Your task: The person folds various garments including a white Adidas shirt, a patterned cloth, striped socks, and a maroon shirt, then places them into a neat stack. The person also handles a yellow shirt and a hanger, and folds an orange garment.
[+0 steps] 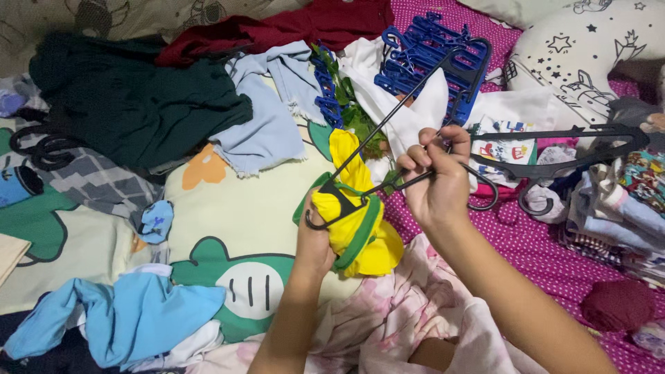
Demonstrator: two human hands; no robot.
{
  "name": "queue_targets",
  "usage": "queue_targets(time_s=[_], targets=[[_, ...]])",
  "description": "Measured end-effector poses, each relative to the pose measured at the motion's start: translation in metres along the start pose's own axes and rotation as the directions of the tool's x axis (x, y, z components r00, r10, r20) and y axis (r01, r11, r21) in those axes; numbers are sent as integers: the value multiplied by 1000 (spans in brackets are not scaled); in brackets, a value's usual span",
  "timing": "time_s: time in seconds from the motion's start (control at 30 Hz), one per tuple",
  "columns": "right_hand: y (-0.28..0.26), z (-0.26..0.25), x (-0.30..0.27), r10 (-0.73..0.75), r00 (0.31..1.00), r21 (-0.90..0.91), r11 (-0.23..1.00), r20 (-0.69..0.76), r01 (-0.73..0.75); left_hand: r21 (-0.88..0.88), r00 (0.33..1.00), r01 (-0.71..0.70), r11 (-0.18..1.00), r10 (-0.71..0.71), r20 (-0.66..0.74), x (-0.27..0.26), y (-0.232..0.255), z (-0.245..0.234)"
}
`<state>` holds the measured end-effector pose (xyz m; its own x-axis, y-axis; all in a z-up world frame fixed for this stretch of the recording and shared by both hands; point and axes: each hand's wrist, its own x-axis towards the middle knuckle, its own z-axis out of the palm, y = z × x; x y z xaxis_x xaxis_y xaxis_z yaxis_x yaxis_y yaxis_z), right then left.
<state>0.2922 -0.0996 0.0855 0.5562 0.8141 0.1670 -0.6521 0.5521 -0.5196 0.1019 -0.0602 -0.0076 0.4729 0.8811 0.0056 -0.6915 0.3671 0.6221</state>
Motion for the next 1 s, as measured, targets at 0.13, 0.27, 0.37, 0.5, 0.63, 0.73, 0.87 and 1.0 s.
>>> queue_targets(time_s=[0.13,0.27,0.37,0.5,0.63,0.73,0.87,1.0], targets=[[-14,0,1,-48,998,-60,997,28,50,205,972,-148,968,181,-150,10,0,-2],[-26,2,-8,-77,985,-58,995,157,87,235,961,-125,964,177,-214,14,5,-5],[-25,4,-14,-37,987,-37,998,154,43,172,964,-139,975,173,-200,9,11,-4],[-23,6,-13,-41,995,-56,997,92,46,259,998,-35,965,23,50,6,25,-8],[-31,6,-8,-188,978,-135,970,93,200,420,998,-51,906,33,52,7,24,-12],[-35,8,-12,-210,968,-159,960,138,230,455,999,-44,889,41,16,8,14,-14],[-38,14,-19,-194,964,-162,961,183,225,251,998,59,966,-52,-34,10,6,-17],[-36,23,-22,-153,980,-136,976,126,170,193,996,77,978,-66,-67,12,4,-26]])
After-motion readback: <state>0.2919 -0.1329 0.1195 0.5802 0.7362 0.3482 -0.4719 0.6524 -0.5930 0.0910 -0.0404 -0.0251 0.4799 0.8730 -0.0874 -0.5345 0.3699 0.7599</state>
